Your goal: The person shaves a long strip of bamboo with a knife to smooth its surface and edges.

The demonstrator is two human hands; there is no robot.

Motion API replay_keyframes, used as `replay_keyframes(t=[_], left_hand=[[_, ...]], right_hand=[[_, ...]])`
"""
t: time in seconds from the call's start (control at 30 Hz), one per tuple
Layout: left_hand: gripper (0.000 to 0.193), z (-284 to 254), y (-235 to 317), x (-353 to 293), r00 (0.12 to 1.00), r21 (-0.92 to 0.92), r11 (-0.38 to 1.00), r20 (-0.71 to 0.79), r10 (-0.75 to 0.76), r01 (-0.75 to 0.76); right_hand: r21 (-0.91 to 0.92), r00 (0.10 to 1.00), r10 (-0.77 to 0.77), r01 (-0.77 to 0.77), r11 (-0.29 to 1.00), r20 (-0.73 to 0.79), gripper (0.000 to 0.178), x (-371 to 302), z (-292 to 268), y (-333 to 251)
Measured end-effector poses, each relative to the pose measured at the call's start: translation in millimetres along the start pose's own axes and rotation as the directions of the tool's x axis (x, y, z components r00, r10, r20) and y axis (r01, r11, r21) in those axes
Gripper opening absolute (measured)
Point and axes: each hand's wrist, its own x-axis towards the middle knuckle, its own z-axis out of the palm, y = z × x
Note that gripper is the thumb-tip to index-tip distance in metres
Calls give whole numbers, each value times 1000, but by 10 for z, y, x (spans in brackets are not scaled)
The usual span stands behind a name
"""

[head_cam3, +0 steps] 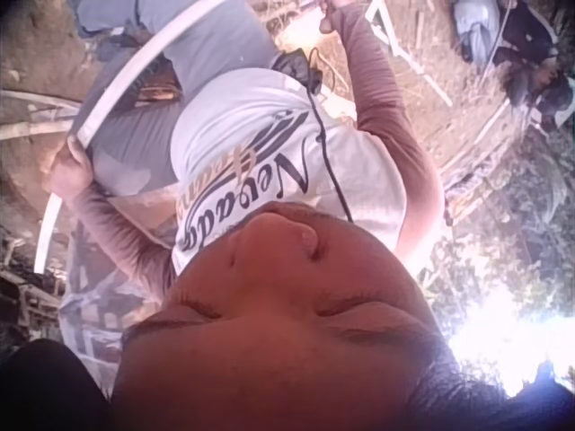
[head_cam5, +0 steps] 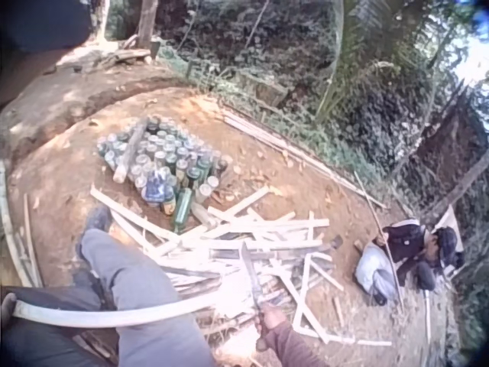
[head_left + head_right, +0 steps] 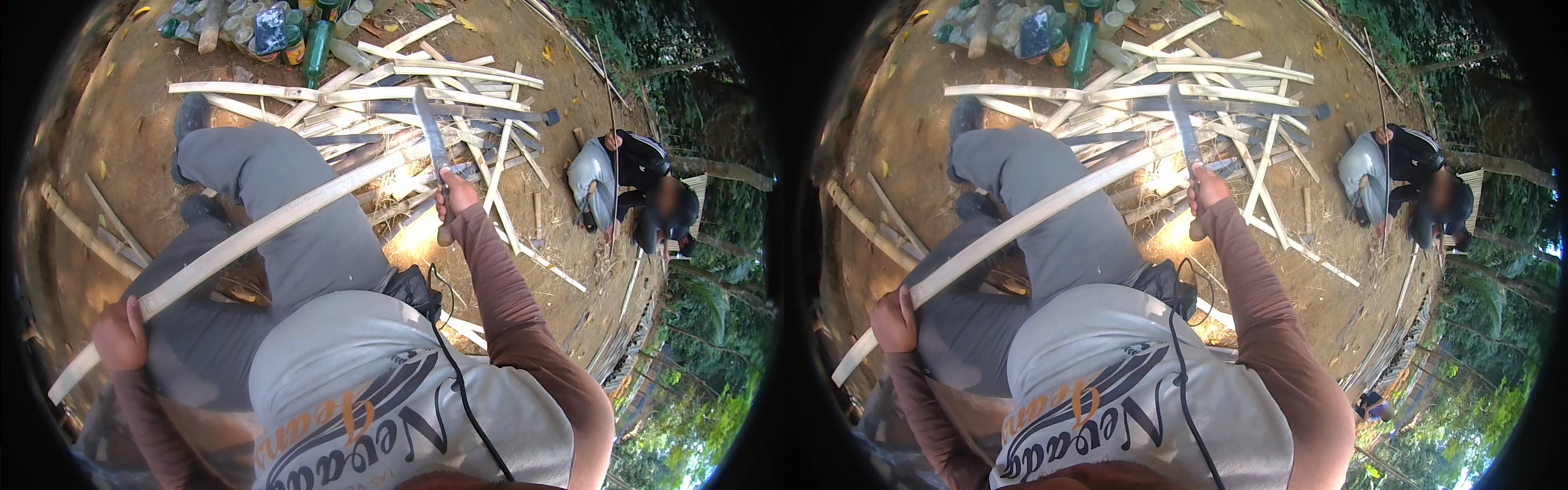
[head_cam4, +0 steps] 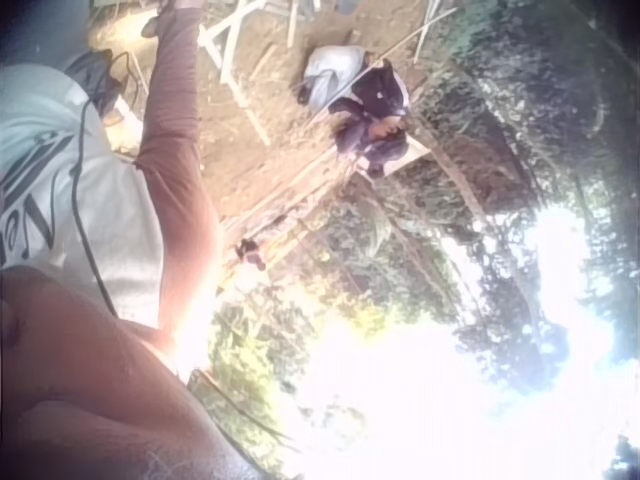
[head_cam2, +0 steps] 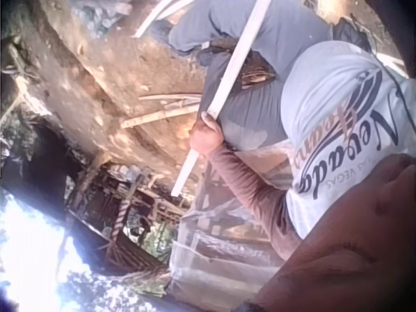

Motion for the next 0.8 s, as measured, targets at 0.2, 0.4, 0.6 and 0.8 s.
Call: replay_keyframes(t=[0.2, 0.4, 0.6, 0.8], left_hand=[[45, -12, 15, -28, 998, -11, 1000, -50, 23, -23], [44, 11, -11, -12, 999, -24, 1000, -53, -12, 11], [45, -33, 41, -9, 1000, -22, 1000, 1, -23, 23], [45, -42, 25, -5, 999, -22, 999, 30, -28, 29]], right_hand=[[-181, 985, -17, 48, 982, 170, 37, -138, 177, 189], [-123, 993, -47, 59, 991, 104, 39, 19, 131, 217], [-87, 998, 2, 4, 996, 65, 37, 80, -236, 117], [-204, 993, -45, 67, 977, 113, 39, -43, 23, 56]])
